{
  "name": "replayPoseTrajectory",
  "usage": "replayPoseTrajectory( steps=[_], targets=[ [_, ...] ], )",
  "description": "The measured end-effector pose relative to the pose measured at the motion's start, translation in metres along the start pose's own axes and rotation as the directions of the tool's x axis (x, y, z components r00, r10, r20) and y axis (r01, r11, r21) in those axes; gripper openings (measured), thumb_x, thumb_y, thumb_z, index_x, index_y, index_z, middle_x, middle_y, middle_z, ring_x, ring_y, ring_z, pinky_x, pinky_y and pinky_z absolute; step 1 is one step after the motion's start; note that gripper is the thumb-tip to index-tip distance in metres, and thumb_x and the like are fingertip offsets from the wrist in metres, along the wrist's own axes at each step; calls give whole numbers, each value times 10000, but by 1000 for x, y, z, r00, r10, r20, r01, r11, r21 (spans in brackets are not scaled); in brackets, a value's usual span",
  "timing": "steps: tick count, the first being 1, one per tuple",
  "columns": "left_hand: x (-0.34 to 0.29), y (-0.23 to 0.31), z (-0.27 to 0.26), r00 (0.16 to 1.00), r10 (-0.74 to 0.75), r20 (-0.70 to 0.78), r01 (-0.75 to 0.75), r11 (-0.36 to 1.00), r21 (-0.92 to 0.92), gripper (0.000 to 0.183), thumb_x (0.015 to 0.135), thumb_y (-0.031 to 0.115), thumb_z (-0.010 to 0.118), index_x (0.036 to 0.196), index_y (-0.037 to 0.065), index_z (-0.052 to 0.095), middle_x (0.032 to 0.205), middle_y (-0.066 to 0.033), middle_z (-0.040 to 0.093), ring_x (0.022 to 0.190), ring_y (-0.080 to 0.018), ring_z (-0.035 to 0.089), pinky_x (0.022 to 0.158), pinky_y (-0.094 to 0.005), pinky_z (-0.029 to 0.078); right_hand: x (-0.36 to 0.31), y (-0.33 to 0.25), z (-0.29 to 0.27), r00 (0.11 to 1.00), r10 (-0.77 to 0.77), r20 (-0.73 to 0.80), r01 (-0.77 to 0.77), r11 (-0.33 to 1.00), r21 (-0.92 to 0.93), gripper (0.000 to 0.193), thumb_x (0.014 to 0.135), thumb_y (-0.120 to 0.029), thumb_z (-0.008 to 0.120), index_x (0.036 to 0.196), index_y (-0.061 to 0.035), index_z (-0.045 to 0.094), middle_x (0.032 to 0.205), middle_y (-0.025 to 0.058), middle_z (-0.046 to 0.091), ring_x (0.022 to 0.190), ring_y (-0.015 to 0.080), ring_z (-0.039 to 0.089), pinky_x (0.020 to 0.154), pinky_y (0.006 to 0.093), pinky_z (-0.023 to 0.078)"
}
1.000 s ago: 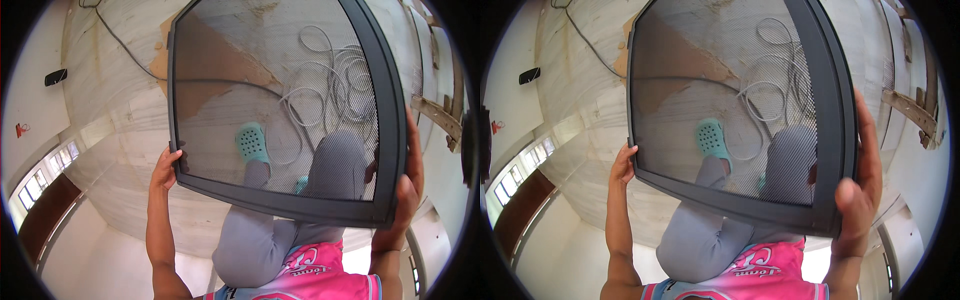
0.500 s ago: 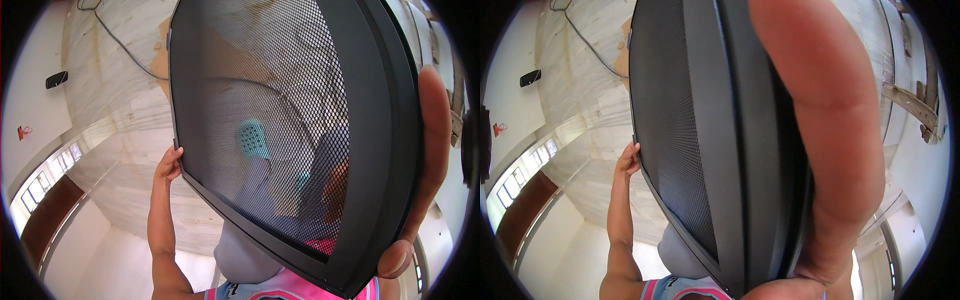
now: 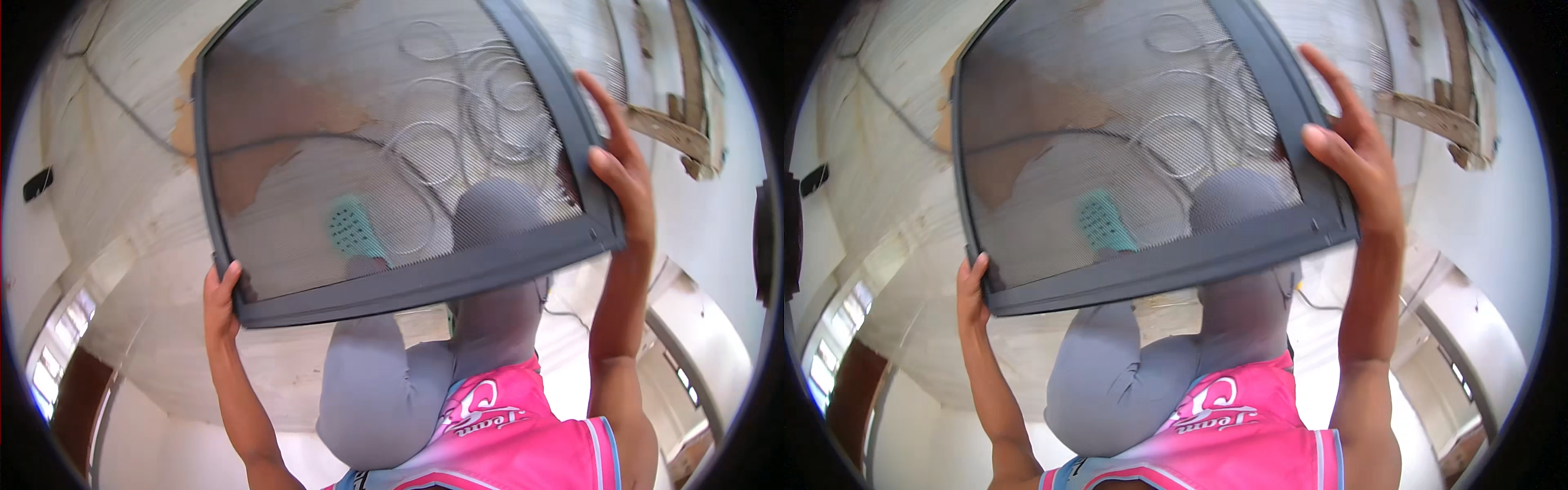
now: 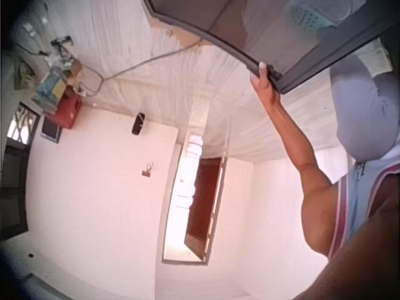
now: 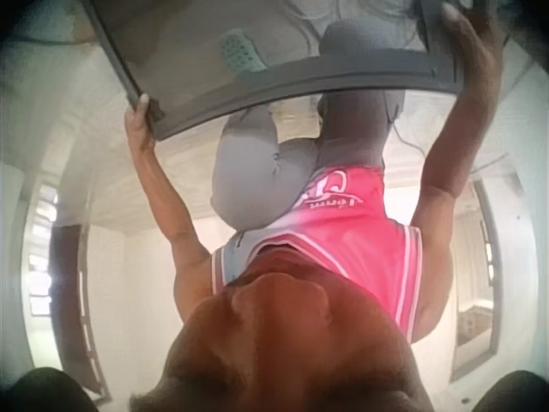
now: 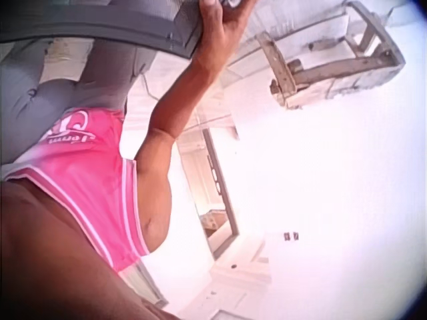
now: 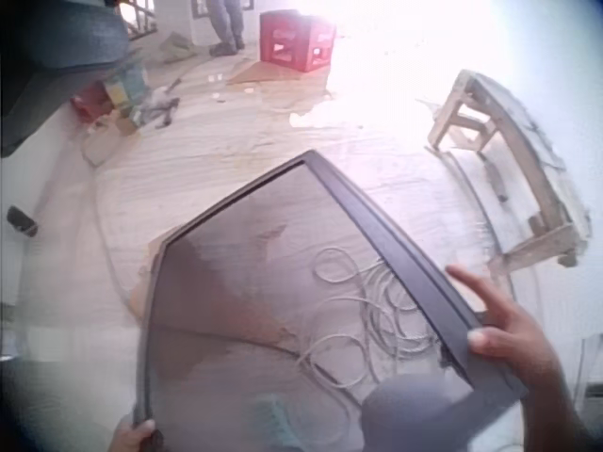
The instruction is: The recorder is repairing an aluminum window screen frame, using a screwdriver to pry and a utility knife to cut materials.
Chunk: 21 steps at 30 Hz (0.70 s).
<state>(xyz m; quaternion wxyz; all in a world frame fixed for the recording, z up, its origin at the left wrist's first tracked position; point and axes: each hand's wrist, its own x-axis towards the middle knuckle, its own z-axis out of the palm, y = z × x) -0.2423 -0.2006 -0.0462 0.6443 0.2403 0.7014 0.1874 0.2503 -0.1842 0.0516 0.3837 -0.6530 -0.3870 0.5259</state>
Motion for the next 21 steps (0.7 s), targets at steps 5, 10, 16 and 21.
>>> replayPoseTrajectory(
  steps=[5,10,16,21],
  targets=[
    [-5,7,0,1000,0,-3,0,992,122,275,910,320,682,968,92,540,737,40,501,626,-47,489,539,-208,420,-13,79,-39,988,145,48,-153,947,283,646,953,-445,601,1407,-12,449,1074,110,679,875,203,699,750,276,551],
    [-15,14,37,998,27,-48,-16,975,223,308,910,355,676,879,107,495,657,16,475,514,-78,452,465,-238,395,-22,185,-44,934,339,-111,-195,746,637,521,1007,-474,495,1253,-20,566,949,108,686,719,179,660,644,302,542],
    [-9,-12,30,998,-8,-55,21,973,229,354,915,365,679,1059,65,556,760,-2,524,623,-102,513,564,-276,456,-6,299,-14,912,240,-331,-284,954,-91,379,955,-339,632,1166,-25,638,907,103,700,715,205,661,695,327,553],
    [-32,-8,20,993,-84,-88,60,967,-246,433,979,436,578,1201,65,564,786,-16,564,663,-115,539,595,-298,466,-11,289,36,985,126,-122,-167,882,-440,302,914,-304,671,1094,-62,695,1018,96,710,839,207,672,772,321,549]
  ],
)
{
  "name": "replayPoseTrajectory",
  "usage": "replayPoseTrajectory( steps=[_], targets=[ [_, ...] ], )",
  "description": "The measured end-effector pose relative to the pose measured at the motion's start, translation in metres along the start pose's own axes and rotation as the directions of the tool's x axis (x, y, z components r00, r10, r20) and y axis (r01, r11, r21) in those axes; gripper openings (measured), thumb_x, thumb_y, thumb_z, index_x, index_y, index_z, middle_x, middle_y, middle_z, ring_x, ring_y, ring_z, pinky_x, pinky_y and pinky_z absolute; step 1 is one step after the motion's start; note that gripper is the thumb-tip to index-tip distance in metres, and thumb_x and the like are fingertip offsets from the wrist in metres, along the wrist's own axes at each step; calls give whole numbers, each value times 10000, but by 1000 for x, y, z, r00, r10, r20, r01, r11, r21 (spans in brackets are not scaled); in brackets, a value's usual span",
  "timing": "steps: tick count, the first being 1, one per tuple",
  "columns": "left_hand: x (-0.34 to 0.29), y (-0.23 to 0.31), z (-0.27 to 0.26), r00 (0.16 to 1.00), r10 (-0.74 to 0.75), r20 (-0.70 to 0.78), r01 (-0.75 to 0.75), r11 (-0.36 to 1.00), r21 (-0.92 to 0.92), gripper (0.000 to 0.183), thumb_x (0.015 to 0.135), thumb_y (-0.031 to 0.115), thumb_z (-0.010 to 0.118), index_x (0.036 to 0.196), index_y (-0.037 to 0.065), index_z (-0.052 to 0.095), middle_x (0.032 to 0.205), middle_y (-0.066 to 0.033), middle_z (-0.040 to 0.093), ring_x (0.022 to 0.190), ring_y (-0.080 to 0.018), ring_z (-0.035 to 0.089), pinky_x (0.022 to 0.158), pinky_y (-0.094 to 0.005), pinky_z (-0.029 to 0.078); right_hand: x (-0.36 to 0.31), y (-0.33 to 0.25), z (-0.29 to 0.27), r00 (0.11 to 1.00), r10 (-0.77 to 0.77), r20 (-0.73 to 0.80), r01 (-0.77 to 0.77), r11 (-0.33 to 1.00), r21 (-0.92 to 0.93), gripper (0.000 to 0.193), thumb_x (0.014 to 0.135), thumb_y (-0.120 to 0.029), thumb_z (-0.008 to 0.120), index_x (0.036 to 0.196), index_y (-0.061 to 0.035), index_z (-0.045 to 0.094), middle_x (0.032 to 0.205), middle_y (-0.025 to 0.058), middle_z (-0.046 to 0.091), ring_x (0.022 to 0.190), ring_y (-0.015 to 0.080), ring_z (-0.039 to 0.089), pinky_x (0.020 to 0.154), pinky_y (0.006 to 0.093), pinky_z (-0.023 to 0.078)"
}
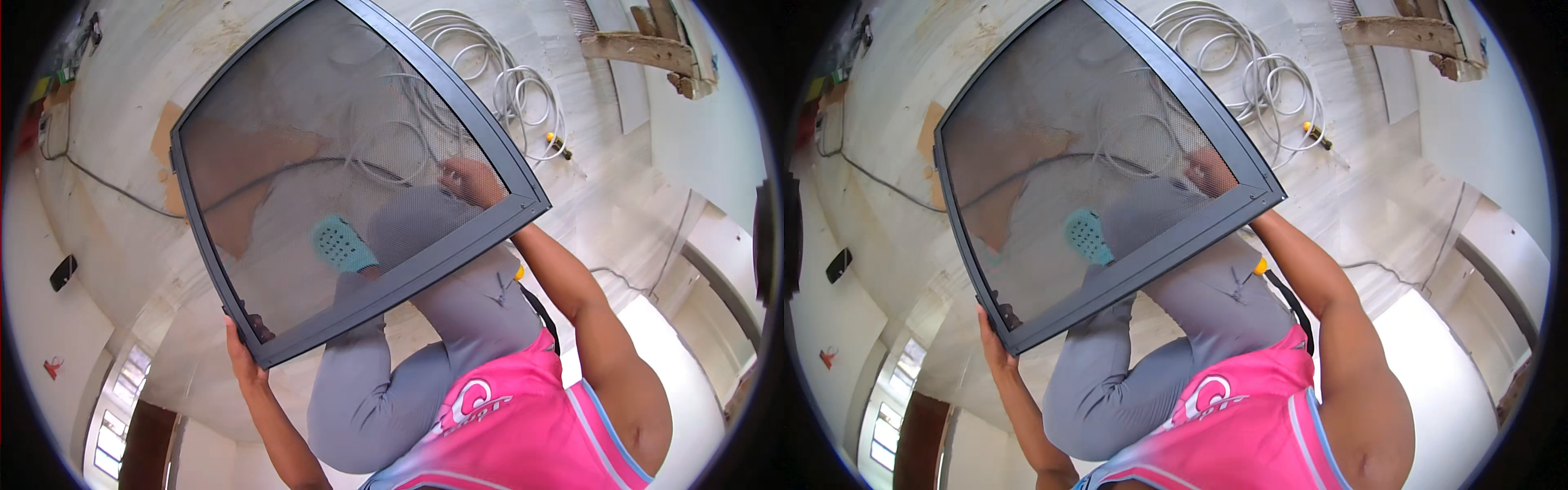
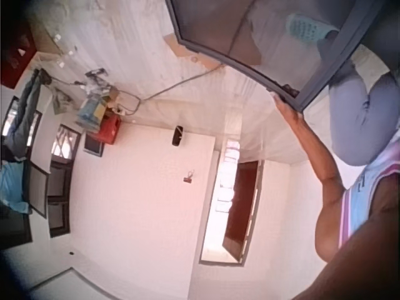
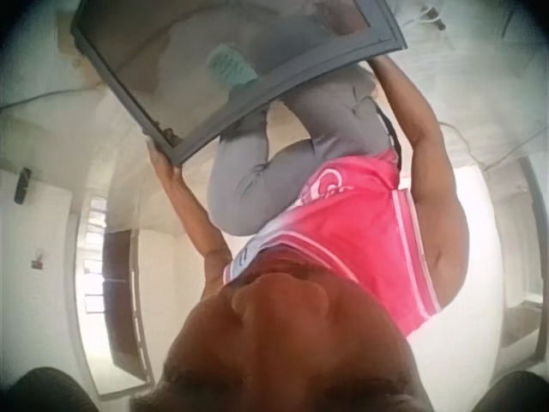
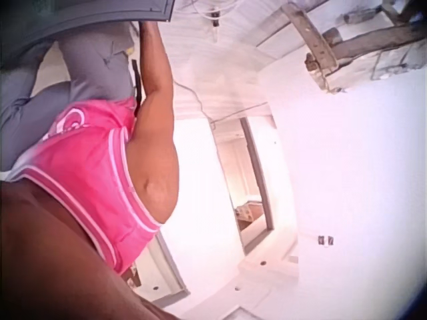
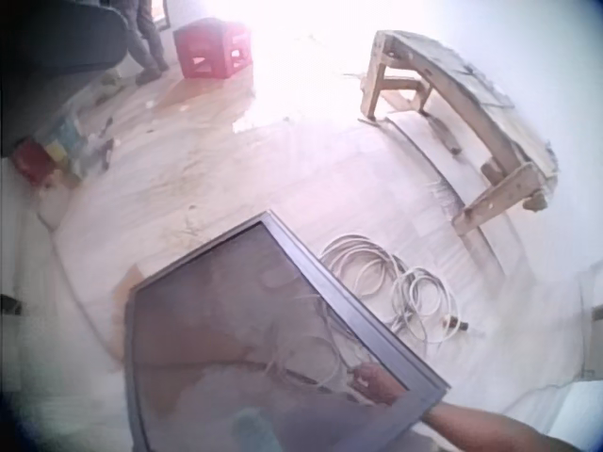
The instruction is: The recorder is repairing an aluminum window screen frame, using a screwdriver to pry and a utility knife to cut materials.
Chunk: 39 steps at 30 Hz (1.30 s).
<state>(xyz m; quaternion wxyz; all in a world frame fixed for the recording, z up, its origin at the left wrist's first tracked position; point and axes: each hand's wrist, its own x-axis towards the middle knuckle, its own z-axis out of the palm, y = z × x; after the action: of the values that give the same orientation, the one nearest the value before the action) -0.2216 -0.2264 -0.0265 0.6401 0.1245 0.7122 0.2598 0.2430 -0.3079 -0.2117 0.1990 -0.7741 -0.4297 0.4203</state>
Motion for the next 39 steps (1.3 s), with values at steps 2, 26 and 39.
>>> replayPoseTrajectory(
  steps=[2,26,39],
  targets=[
    [-3,0,-7,994,75,-80,-57,976,209,451,1008,443,517,1246,62,553,828,-29,593,703,-122,558,615,-294,472,6,9,24,925,-265,273,348,879,-326,245,904,-273,676,1088,-116,715,1040,62,716,881,200,674,792,330,550],
    [-77,35,69,635,755,165,-337,79,938,482,912,165,663,1342,11,510,1269,-176,603,1168,-269,583,959,-370,460,-30,52,-167,771,519,-370,276,252,928,225,964,-121,587,1175,-77,524,836,35,553,663,121,534,658,287,487],
    [-111,123,359,147,842,520,-941,280,-189,324,998,159,548,1260,-30,568,1236,-147,641,1120,-204,622,936,-339,491,14,-264,-162,330,-722,-608,879,470,-80,217,823,-54,731,1036,-92,719,818,107,697,726,276,674,657,359,542]
  ],
)
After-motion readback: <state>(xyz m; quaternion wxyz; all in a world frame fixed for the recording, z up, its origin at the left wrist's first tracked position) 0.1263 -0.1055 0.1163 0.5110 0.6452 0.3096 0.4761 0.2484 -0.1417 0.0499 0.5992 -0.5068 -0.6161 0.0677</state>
